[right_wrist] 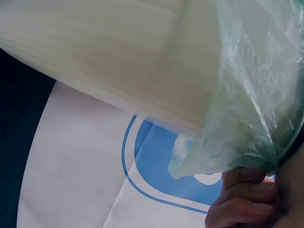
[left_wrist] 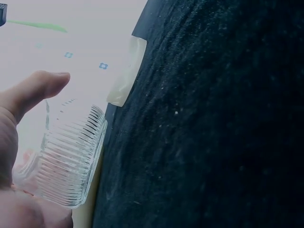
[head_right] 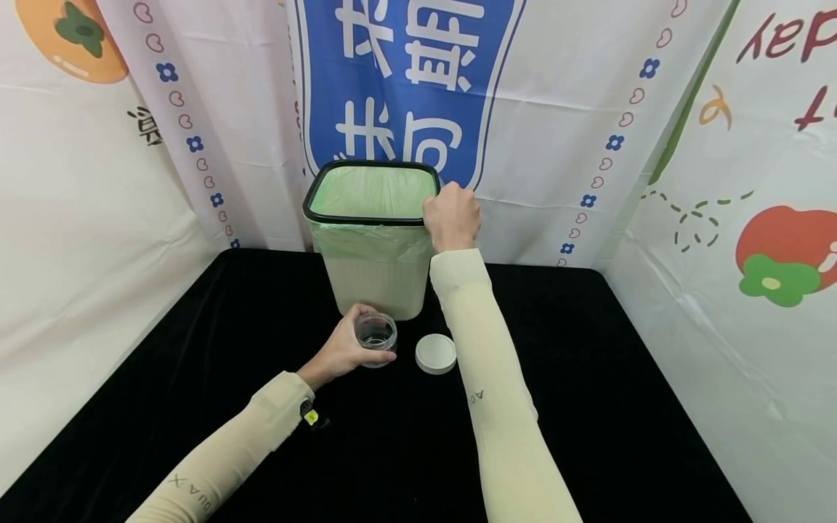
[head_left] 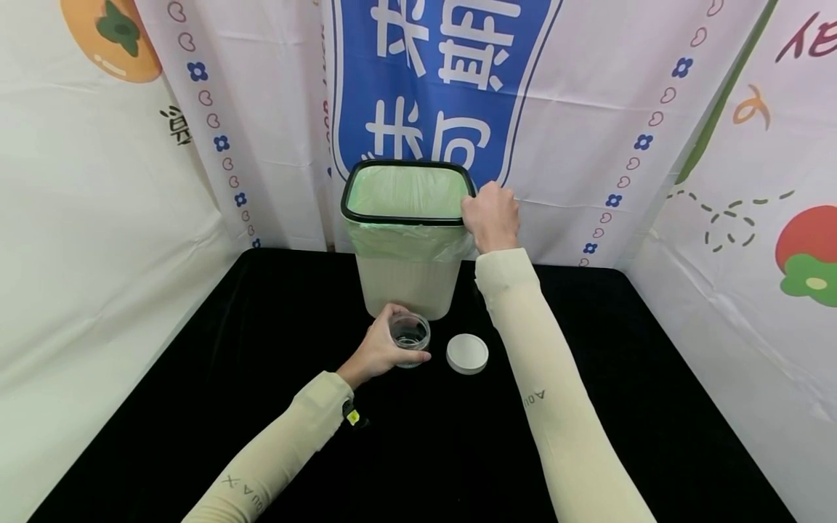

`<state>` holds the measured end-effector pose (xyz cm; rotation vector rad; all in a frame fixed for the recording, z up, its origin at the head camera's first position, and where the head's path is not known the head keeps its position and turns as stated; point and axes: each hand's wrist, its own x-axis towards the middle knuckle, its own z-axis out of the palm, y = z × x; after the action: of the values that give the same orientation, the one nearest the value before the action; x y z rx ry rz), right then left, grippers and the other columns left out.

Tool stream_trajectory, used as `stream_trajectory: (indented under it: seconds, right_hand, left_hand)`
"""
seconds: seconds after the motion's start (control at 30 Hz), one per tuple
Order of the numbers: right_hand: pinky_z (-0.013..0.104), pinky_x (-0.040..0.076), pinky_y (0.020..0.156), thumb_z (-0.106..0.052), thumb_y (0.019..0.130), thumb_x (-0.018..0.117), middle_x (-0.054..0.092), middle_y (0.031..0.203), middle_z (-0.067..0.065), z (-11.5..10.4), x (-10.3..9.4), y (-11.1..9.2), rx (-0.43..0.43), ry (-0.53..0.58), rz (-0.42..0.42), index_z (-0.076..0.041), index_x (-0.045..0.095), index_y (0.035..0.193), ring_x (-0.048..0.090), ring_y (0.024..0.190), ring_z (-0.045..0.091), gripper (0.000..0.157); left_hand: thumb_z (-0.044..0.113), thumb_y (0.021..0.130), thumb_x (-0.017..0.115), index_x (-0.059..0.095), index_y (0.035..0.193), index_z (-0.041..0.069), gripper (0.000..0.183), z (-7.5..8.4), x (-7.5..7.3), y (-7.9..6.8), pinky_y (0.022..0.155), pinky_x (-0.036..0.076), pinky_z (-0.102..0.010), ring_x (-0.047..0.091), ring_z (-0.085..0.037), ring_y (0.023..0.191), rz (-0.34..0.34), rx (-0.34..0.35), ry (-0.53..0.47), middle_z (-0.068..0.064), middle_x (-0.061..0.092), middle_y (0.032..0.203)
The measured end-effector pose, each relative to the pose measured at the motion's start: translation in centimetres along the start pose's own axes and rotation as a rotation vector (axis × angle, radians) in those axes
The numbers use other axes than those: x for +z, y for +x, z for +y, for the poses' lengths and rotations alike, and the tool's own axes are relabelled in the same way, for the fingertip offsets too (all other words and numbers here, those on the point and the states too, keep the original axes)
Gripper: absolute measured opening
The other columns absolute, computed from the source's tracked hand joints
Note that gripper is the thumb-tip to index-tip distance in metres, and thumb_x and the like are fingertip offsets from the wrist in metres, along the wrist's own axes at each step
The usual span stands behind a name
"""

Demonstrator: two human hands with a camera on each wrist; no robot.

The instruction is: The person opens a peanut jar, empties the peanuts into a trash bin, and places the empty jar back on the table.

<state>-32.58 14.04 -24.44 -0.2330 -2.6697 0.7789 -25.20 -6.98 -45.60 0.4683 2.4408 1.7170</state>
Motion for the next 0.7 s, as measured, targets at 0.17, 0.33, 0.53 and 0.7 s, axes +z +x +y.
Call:
stream_trajectory:
  seconds: [0.17,0.33,0.53,0.7]
  right_hand:
    - [0.04,0.046,0.062,-0.022,0.103,0.046,0.061,0.087,0.017,0.02,-0.01,0.01,0.0,-0.001,0.002,-0.015,0.044,0.072,0.058,0.076,0.032,0.032]
    - [0.039,0.045,0.059,-0.021,0.103,0.046,0.056,0.079,0.014,0.02,-0.01,-0.02,-0.004,0.003,0.002,-0.015,0.042,0.07,0.056,0.072,0.031,0.033]
    - [0.039,0.045,0.06,-0.021,0.102,0.046,0.055,0.078,0.014,0.02,0.0,-0.01,-0.008,0.006,0.001,-0.015,0.042,0.07,0.056,0.073,0.031,0.033]
    - [0.041,0.047,0.063,-0.022,0.102,0.047,0.059,0.084,0.016,0.03,-0.01,-0.01,-0.004,0.016,-0.001,-0.015,0.043,0.072,0.057,0.077,0.032,0.031]
  left_hand:
    - [0.021,0.079,0.095,0.048,0.133,0.012,0.072,-0.03,0.2,-0.12,0.118,0.043,-0.057,0.06,-0.032,0.135,0.003,-0.016,0.014,-0.011,0.067,0.139]
    - [0.022,0.078,0.095,0.047,0.133,0.013,0.073,-0.1,0.41,-0.15,0.117,0.045,-0.055,0.059,-0.031,0.136,0.011,-0.039,0.015,-0.01,0.067,0.14]
    - [0.023,0.079,0.095,0.046,0.132,0.013,0.073,-0.45,0.5,-0.03,0.116,0.046,-0.055,0.059,-0.031,0.136,0.02,-0.048,0.008,-0.01,0.066,0.14]
    - [0.025,0.079,0.095,0.046,0.132,0.013,0.073,-0.88,0.56,0.14,0.116,0.045,-0.056,0.059,-0.031,0.136,0.016,-0.057,0.011,-0.01,0.066,0.141]
